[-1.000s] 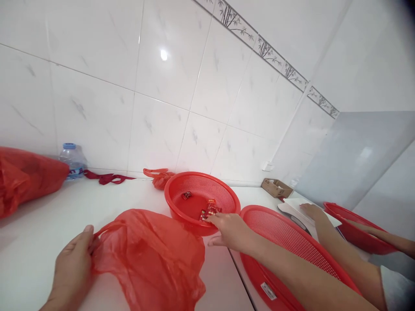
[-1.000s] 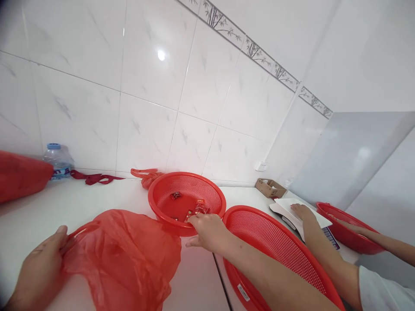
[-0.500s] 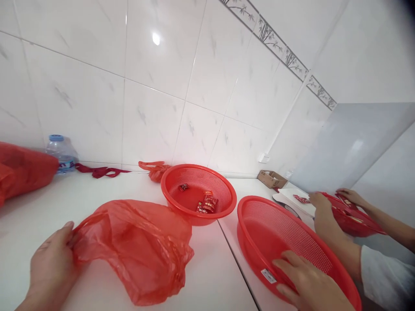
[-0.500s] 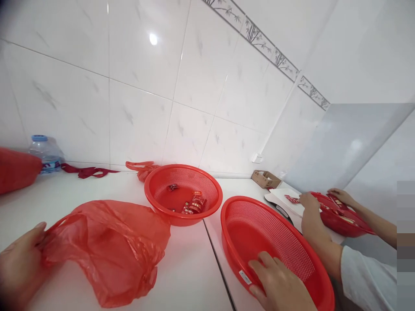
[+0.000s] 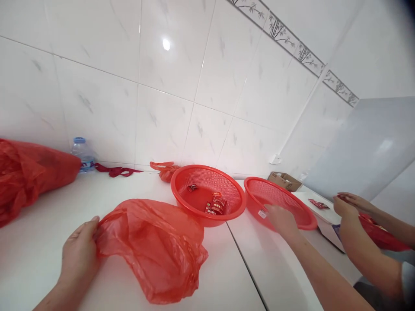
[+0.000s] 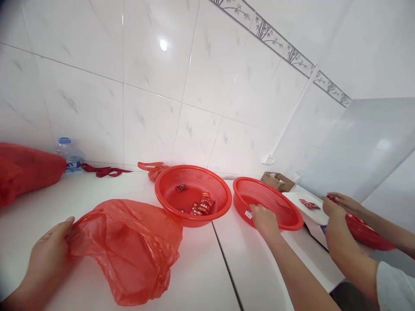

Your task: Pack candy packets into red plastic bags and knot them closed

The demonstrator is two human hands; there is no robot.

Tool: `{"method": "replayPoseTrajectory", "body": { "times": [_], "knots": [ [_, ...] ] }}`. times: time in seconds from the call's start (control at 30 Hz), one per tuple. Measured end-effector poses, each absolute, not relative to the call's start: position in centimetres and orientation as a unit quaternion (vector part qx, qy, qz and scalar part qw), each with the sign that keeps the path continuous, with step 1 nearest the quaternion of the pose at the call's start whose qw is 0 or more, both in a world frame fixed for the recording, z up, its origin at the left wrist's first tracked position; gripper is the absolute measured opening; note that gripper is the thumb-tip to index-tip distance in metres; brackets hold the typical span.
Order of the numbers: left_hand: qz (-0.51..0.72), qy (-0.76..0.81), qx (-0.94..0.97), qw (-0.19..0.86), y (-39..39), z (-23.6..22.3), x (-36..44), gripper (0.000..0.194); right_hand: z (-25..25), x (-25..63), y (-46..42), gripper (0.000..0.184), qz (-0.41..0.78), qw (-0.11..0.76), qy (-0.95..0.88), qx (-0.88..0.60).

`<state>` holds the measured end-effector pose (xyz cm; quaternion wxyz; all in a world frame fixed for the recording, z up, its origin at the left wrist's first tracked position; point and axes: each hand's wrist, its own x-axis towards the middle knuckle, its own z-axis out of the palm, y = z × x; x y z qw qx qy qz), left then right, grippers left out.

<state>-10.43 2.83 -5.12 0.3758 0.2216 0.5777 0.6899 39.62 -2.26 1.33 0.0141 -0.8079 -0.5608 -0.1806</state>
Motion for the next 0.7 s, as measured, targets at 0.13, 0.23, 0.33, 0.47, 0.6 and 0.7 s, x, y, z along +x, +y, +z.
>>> {"method": "replayPoseTrajectory", "body": {
  "times": [0.13, 0.23, 0.33, 0.47, 0.6, 0.7],
  "knots": [
    [0.674, 0.562, 0.226, 0.424, 3.0, -6.1, -10.9, 0.027, 1.4, 38.3, 1.1, 0.037, -0.233, 0.126, -0.550, -0.792],
    [0.671, 0.556, 0.243, 0.426, 2.9, -6.2, -10.9, 0.035, 1.2, 33.6, 1.5, 0.040, -0.271, 0.251, -0.585, -0.722],
    [0.688, 0.524, 0.251, 0.435, 2.7, -6.0, -10.6, 0.041, 0.6, 26.6, -0.7, 0.033, -0.283, 0.354, -0.688, -0.567],
    [0.704, 0.474, 0.280, 0.448, 2.8, -5.8, -10.5, 0.043, -0.6, 18.2, -5.8, 0.035, -0.236, 0.377, -0.812, -0.378],
    [0.682, 0.469, 0.329, 0.454, 2.8, -5.1, -10.5, 0.037, -2.0, 14.0, -8.8, 0.056, -0.195, 0.365, -0.838, -0.356],
    [0.673, 0.452, 0.358, 0.463, 2.4, -3.9, -10.6, 0.036, -3.4, 13.7, -8.5, 0.062, -0.192, 0.342, -0.779, -0.490]
  ]
}}
